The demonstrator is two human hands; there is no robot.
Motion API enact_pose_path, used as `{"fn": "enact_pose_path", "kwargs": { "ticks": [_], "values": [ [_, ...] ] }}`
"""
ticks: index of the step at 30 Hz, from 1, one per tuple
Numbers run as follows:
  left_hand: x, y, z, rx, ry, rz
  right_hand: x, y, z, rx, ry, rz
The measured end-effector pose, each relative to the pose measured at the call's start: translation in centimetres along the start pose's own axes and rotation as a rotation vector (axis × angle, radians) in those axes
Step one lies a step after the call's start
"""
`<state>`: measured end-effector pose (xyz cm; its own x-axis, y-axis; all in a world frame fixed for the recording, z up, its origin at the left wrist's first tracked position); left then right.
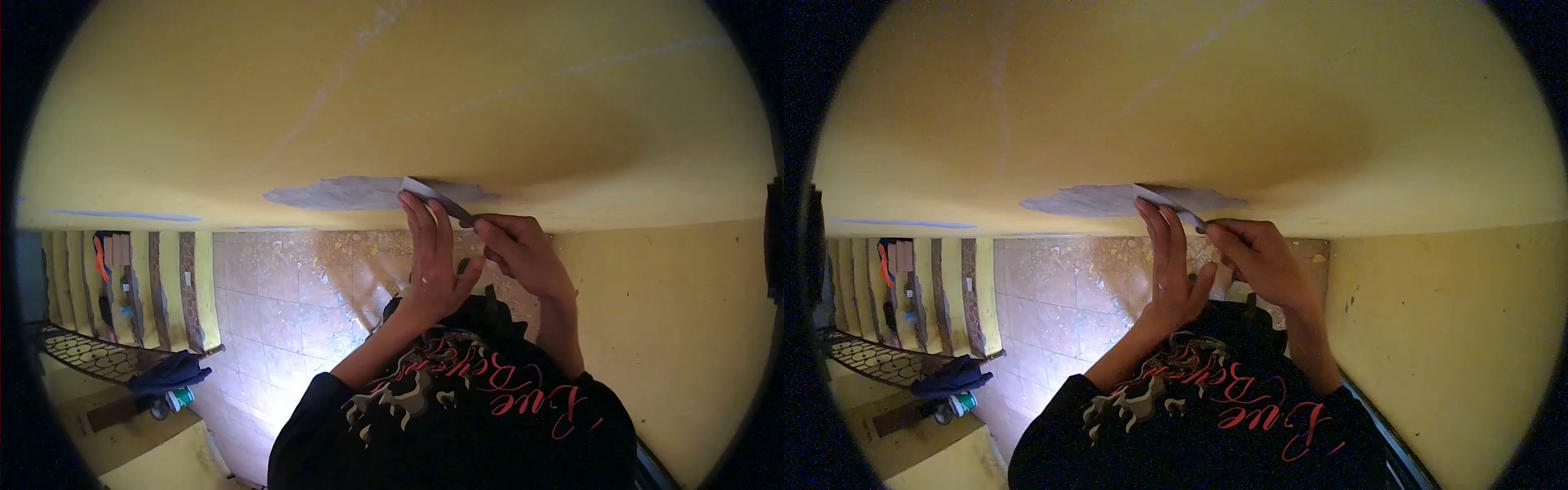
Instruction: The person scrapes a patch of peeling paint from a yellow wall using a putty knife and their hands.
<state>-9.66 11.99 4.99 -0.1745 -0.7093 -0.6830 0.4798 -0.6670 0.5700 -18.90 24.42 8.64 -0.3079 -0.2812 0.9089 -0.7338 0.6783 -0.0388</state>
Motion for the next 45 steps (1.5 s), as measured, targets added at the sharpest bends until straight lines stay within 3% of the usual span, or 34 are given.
{"fn": "enact_pose_path", "kwargs": {
  "ticks": [3, 6, 11, 13, 15, 17, 23, 26, 29, 35, 37, 40, 43, 45],
  "values": [
    [-0.3, 0.3, -0.4, 0.003, 0.004, 0.011, 0.2, -0.7, -0.1, -0.031, 0.063, -0.057],
    [0.2, 0.3, 0.0, -0.028, -0.007, 0.025, 0.3, -0.5, 0.3, -0.001, -0.031, 0.032],
    [0.0, 0.0, -0.1, 0.030, 0.003, 0.036, 0.1, 0.0, 0.4, -0.012, 0.058, 0.015],
    [0.9, 0.3, -0.1, -0.107, 0.016, 0.055, 0.0, -1.4, 0.8, -0.020, 0.125, -0.022],
    [0.3, 0.8, -0.7, -0.025, -0.012, 0.070, -0.1, -1.5, 0.8, -0.049, 0.202, -0.036],
    [0.4, 0.5, -0.3, 0.016, -0.040, 0.075, -0.2, 0.6, 0.3, 0.062, -0.009, 0.092],
    [0.7, 0.3, -1.0, -0.007, -0.042, 0.066, -1.2, -0.5, 0.5, 0.039, -0.031, 0.083],
    [0.9, -0.1, -1.3, 0.086, -0.035, 0.083, -1.9, 0.2, 0.8, 0.060, -0.052, 0.109],
    [0.9, 0.2, -1.4, 0.019, -0.017, 0.082, -1.4, -1.2, 1.2, 0.053, 0.038, 0.080],
    [0.6, -0.1, -1.1, 0.072, -0.011, 0.084, -1.2, -0.7, 1.2, 0.015, 0.028, 0.063],
    [1.2, 0.3, -0.9, -0.008, -0.026, 0.075, -1.6, -0.8, 0.8, 0.043, 0.023, 0.092],
    [0.6, 0.3, -1.1, 0.099, -0.009, 0.084, -1.4, -0.3, 1.0, 0.047, 0.032, 0.112],
    [1.4, 0.6, -0.5, -0.051, -0.010, 0.057, -1.3, -1.2, 1.4, 0.052, 0.053, 0.095],
    [1.1, 0.9, -1.1, 0.005, -0.019, 0.063, -1.1, -1.3, 1.3, 0.042, 0.101, 0.108]
  ]
}}
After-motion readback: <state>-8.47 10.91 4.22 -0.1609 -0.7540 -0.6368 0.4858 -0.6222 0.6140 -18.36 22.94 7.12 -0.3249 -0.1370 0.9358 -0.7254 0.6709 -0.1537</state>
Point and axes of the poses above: each hand's wrist, its own z-axis towards the middle knuckle, its own y-axis out of the back of the hand, x = y × z, the point moved 3 cm from there along z, towards the middle knuckle, and after that the axes turned 1 degree about -x, right-handed, at the moved point
